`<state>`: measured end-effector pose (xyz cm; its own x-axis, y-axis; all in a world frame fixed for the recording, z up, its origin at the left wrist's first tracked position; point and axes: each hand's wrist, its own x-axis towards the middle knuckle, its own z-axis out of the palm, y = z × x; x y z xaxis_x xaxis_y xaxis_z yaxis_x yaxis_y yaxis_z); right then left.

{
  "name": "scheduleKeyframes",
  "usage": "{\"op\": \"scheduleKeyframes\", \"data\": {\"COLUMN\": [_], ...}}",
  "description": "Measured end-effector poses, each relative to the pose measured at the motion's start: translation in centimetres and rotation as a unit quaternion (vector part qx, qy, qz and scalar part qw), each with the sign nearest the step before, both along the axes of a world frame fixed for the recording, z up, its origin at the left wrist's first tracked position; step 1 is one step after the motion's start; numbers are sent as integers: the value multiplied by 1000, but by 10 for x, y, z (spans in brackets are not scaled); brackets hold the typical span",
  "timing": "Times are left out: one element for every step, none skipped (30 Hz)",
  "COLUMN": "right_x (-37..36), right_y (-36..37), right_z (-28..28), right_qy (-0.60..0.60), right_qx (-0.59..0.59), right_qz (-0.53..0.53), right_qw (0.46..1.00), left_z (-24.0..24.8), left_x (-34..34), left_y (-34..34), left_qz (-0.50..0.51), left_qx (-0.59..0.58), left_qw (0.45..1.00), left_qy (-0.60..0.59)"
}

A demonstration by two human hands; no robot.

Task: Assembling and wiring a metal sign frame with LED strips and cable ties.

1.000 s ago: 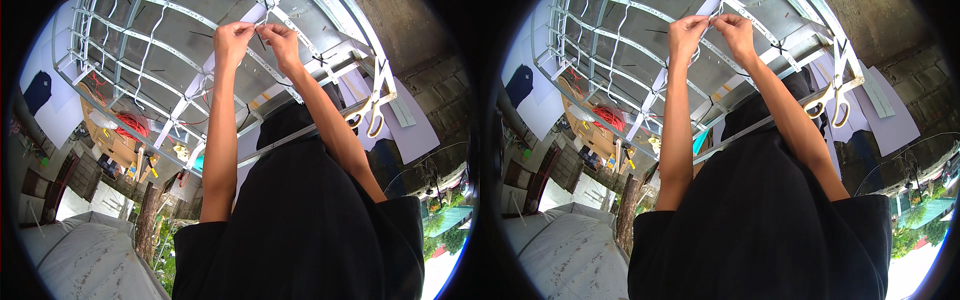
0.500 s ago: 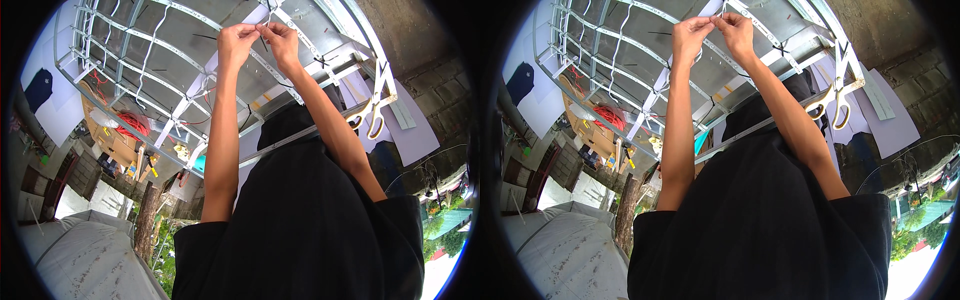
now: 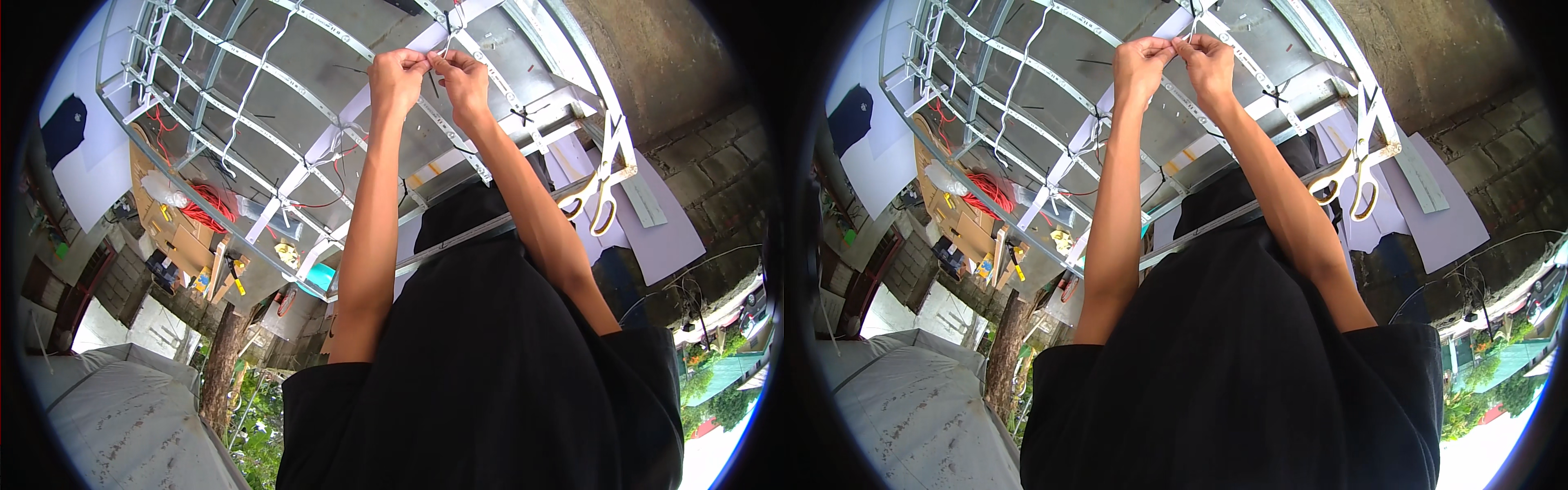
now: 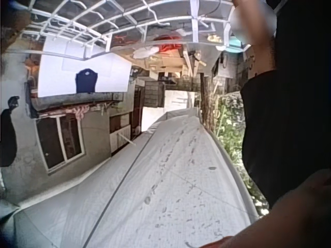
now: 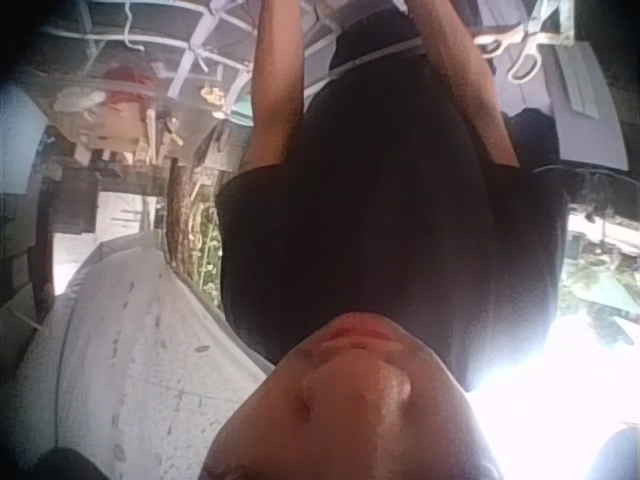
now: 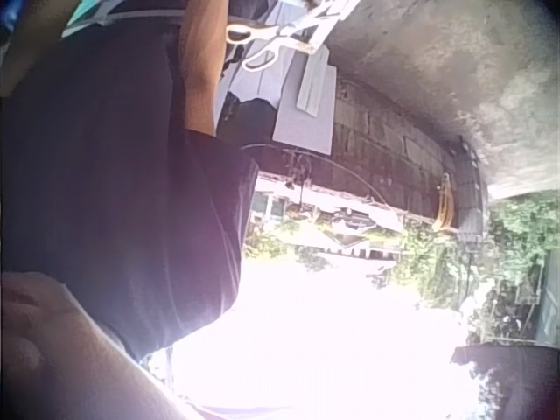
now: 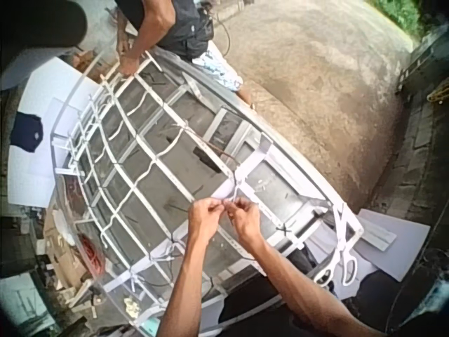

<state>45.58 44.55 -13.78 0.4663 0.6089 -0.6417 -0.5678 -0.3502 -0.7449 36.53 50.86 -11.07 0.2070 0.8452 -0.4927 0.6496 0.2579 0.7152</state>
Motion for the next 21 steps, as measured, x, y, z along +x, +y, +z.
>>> {"op": "scheduleKeyframes", "data": {"right_x": [0, 2, 3, 6, 6, 6, 5, 6, 6, 5, 6, 8, 10, 11, 11, 12, 12, 12, 11, 10, 9], "right_y": [0, 0, 0, -1, 0, -1, -3, -6, -8, -11, -12, -13, -16, -18, -20, -22, -24, -26, -29, -32, -36], "right_z": [0, -1, -3, -5, -4, -3, -2, -2, -4, -6, -4, -2, 0, 1, 2, 4, 5, 7, 10, 14, 18], "right_qy": [-7, -14, -17, -12, -4, -5, 2, 7, 7, 18, 23, 17, 20, 29, 28, 49, 69, 67, 50, 34, 31], "right_qx": [-6, -12, -11, -20, -27, -25, -24, -24, -26, -21, -11, -8, -4, -4, -5, -6, -8, -7, -15, -24, -33], "right_qz": [2, 3, 3, 10, 20, 22, 33, 45, 46, 36, 27, 28, 29, 28, 28, 18, 9, 8, 16, 23, 32], "right_qw": [1000, 1000, 1000, 1000, 999, 999, 999, 999, 999, 999, 999, 999, 999, 999, 999, 999, 998, 998, 998, 999, 998], "left_z": [2, 4, 7, 10, 9, 8, 7, 6, 5, 3, 6, 9, 12, 11, 11, 10, 7, 5, 3, 2, 2], "left_x": [0, 2, 4, 6, 4, 2, -1, -1, -2, -3, -2, -1, 0, 1, 2, 3, 3, 4, 4, 4, 5], "left_y": [0, -1, -1, -2, -2, -2, -3, -3, -3, -4, -3, -2, -2, -2, -2, -3, -3, -3, -3, -4, -4], "left_qz": [0, 1, -10, -21, -18, -14, -10, -8, -14, -20, -18, -14, -9, -9, -6, -3, -3, -6, -9, -10, -8], "left_qx": [1, 2, 5, 8, 10, 14, 17, 16, 13, 9, 12, 9, 5, 4, 4, 5, 6, 16, 26, 27, 38], "left_qw": [1000, 1000, 1000, 1000, 1000, 1000, 1000, 1000, 999, 999, 999, 999, 999, 999, 999, 998, 998, 998, 998, 998, 998], "left_qy": [2, -1, 7, 16, 15, 1, -13, -14, -29, -44, -50, -45, -39, -39, -50, -62, -63, -58, -52, -54, -48]}}
